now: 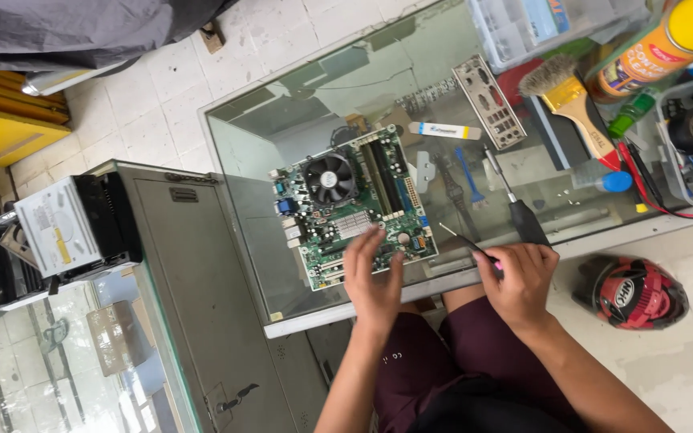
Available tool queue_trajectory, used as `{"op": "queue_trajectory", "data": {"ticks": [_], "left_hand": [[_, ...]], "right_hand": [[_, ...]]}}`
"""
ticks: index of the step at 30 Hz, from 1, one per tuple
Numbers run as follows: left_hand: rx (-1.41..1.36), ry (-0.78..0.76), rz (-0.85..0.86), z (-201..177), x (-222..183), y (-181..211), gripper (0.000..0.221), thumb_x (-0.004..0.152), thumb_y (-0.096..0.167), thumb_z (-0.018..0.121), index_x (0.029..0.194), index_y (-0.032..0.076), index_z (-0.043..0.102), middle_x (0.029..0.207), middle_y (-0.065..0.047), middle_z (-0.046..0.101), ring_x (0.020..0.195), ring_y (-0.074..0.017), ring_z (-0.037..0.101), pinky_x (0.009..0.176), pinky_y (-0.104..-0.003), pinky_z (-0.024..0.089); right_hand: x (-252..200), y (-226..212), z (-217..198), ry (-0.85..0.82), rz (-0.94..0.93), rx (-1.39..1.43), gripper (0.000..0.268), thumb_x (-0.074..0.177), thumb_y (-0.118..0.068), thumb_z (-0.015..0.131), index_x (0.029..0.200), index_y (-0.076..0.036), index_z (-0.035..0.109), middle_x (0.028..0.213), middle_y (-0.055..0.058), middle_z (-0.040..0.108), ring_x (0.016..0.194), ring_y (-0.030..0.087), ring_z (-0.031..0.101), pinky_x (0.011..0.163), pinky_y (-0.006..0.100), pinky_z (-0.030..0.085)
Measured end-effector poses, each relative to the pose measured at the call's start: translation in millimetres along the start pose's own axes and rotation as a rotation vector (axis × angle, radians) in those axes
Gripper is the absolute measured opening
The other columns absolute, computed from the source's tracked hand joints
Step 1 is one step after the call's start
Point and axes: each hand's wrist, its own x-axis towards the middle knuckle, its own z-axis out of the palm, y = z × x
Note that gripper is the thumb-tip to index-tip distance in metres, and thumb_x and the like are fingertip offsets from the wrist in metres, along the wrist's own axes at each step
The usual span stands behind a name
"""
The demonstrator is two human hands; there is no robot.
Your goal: The person inspects a motherboard using a screwdriver to check components and then cleans a computer case panel using a brush.
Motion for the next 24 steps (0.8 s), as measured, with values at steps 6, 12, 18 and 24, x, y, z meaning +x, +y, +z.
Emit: {"op": "queue_trajectory", "data": {"ticks": [6, 12, 18, 24], "left_hand": [[0.144, -0.252, 0.156, 60, 48, 18, 0.043, 0.089, 0.01, 0.079, 0.129, 0.004, 0.065, 0.12, -0.014, 0.063, 0.11, -0.0355, 0.066, 0.09, -0.046, 0.058], [0.461, -0.492, 0.371, 132, 50, -8, 0.042, 0.082, 0.034, 0.081, 0.119, 0.015, 0.072, 0.121, -0.009, 0.06, 0.106, -0.0324, 0.065, 0.077, -0.044, 0.056], [0.522, -0.503, 0.421, 121, 46, -21, 0.026, 0.087, 0.022, 0.078, 0.109, 0.011, 0.069, 0.122, -0.011, 0.058, 0.103, -0.0299, 0.068, 0.079, -0.04, 0.058], [0.393, -0.577, 0.386, 100, 27, 0, 0.028, 0.095, 0.011, 0.073, 0.117, -0.001, 0.06, 0.128, -0.022, 0.056, 0.1, -0.0385, 0.059, 0.087, -0.047, 0.054]], "right_hand": [[5, -3, -8, -0.053, 0.146, -0.151, 0.024, 0.096, -0.038, 0.079, 0.09, -0.019, 0.066, 0.084, -0.005, 0.054, 0.08, 0.016, 0.054, 0.09, 0.04, 0.03], [39, 19, -44, -0.132, 0.28, -0.295, 0.053, 0.085, -0.023, 0.086, 0.133, -0.013, 0.066, 0.112, 0.007, 0.058, 0.098, 0.027, 0.058, 0.087, 0.043, 0.032], [40, 53, -75, -0.218, 0.492, 0.142, 0.049, 0.087, -0.03, 0.082, 0.133, -0.017, 0.073, 0.106, 0.004, 0.073, 0.091, 0.024, 0.071, 0.083, 0.036, 0.045], [44, 70, -120, 0.001, 0.996, 0.752, 0.052, 0.095, -0.004, 0.063, 0.145, 0.004, 0.054, 0.131, 0.015, 0.064, 0.111, 0.017, 0.061, 0.101, 0.028, 0.051]]}}
